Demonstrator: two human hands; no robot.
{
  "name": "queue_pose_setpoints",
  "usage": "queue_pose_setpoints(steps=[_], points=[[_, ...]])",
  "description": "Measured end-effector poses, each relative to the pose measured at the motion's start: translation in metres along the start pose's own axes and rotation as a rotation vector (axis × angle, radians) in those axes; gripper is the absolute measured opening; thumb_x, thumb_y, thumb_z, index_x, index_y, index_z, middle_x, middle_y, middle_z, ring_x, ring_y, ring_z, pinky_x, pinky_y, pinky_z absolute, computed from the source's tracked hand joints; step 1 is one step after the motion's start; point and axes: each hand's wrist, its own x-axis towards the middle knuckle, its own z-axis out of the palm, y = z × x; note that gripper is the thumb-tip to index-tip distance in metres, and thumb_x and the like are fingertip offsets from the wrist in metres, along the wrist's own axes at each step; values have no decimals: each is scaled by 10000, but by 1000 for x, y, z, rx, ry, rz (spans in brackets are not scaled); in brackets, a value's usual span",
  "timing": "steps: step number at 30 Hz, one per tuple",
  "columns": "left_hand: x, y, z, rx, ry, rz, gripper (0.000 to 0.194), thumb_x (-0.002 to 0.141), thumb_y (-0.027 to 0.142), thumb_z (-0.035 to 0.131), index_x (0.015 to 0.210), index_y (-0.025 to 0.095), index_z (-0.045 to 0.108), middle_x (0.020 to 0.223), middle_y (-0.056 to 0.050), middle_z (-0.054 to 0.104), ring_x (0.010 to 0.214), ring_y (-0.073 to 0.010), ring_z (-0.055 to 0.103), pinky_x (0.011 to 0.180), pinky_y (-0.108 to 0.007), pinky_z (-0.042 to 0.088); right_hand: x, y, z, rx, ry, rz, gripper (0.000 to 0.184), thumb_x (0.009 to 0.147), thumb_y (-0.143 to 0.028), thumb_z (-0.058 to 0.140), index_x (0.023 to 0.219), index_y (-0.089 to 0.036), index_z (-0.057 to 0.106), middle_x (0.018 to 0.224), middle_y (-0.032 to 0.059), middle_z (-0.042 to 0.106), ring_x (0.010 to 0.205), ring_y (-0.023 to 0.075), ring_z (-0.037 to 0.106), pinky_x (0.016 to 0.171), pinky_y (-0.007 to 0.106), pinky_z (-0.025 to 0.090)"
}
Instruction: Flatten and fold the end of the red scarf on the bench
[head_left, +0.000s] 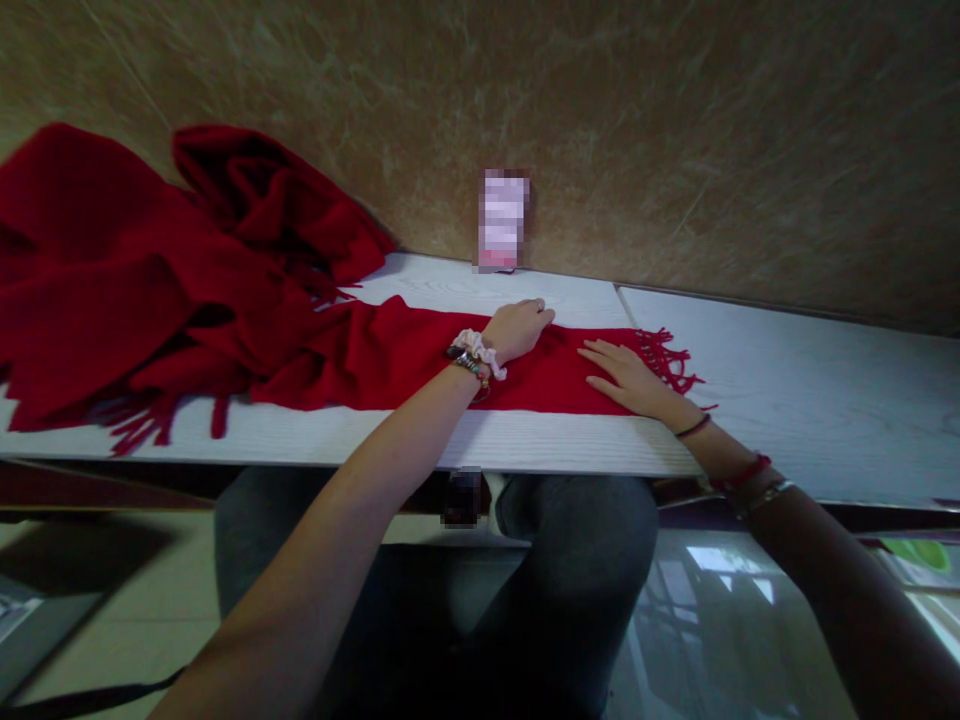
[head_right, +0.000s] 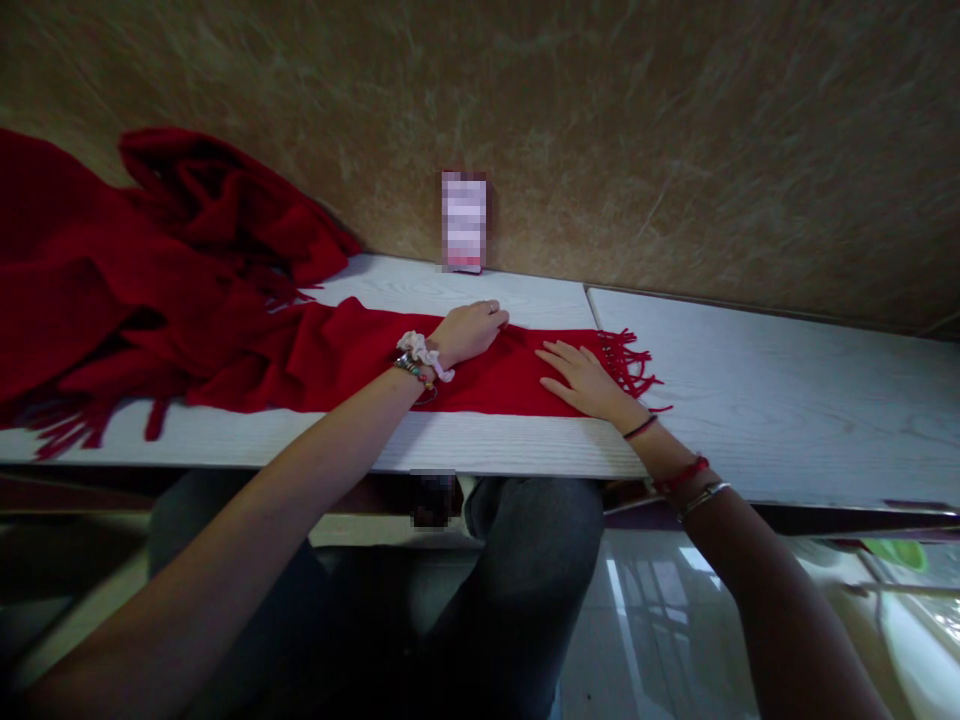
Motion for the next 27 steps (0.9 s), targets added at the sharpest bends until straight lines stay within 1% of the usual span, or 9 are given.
queue_pose_setpoints(steps=[4, 7, 10, 14, 17, 20, 23, 25, 27], points=[[-6, 15, -3, -66, -94, 79, 271, 889, 322, 447, 1093, 192, 569, 1110, -85, 554, 1000, -206, 535, 777, -289, 445, -3, 4, 0, -4, -18, 50, 546, 885, -496, 356, 1367, -237, 366, 1431, 97, 369, 1315, 269, 327, 1040, 552, 286], [-10, 24, -6, -66, -176, 12, 380, 868, 427, 476, 1173, 208, 537, 1210, -110, 503, 1082, -251, 488, 812, -339, 445, -4, 7, -2, 8, -14, 67, 540, 872, -500, 387, 1353, -256, 389, 1425, 91, 379, 1311, 283, 330, 1040, 563, 282], [-13, 28, -9, -61, -217, -24, 451, 856, 486, 471, 1217, 219, 514, 1248, -125, 478, 1124, -280, 453, 835, -379, 438, -5, 7, -6, 41, 27, 50, 549, 854, -492, 432, 1344, -245, 403, 1406, 98, 402, 1307, 277, 338, 1051, 551, 279], [-13, 29, -10, -50, -182, 26, 459, 854, 465, 486, 1223, 194, 518, 1249, -145, 478, 1139, -277, 440, 863, -375, 425, -4, 3, -13, 113, 85, -27, 534, 852, -461, 457, 1321, -207, 435, 1368, 109, 442, 1287, 240, 371, 1062, 480, 314], [-12, 29, -6, -75, -141, 65, 495, 861, 479, 467, 1278, 213, 468, 1340, -136, 419, 1205, -288, 381, 928, -429, 381, -3, 3, -11, 105, 43, -22, 529, 856, -464, 448, 1317, -204, 446, 1370, 116, 443, 1283, 252, 378, 1058, 492, 316], [-12, 28, -2, -143, -266, 52, 532, 876, 522, 399, 1343, 267, 382, 1439, -92, 325, 1287, -297, 292, 1006, -514, 280, -2, 7, -5, 53, -4, 21, 537, 861, -486, 425, 1316, -203, 454, 1381, 125, 431, 1282, 274, 379, 1046, 525, 314], [-13, 28, -1, -179, -367, -1, 578, 867, 574, 361, 1374, 299, 319, 1480, -70, 257, 1333, -303, 224, 1028, -551, 224, -3, 11, 0, 12, -2, 61, 544, 870, -505, 390, 1328, -216, 439, 1397, 122, 413, 1296, 285, 358, 1031, 555, 317], [-15, 28, -2, -173, -352, -30, 607, 854, 602, 359, 1379, 304, 307, 1479, -67, 261, 1334, -300, 230, 1023, -536, 247, -3, 14, 3, -17, 9, 98, 546, 872, -516, 376, 1336, -233, 428, 1405, 116, 404, 1305, 294, 342, 1025, 571, 314], [-16, 27, -3, -143, -288, -76, 593, 866, 593, 343, 1373, 287, 326, 1446, -83, 329, 1298, -292, 305, 993, -501, 308, -3, 16, 5, -47, 17, 144, 543, 873, -522, 367, 1334, -243, 430, 1406, 113, 404, 1306, 304, 337, 1022, 575, 316]])
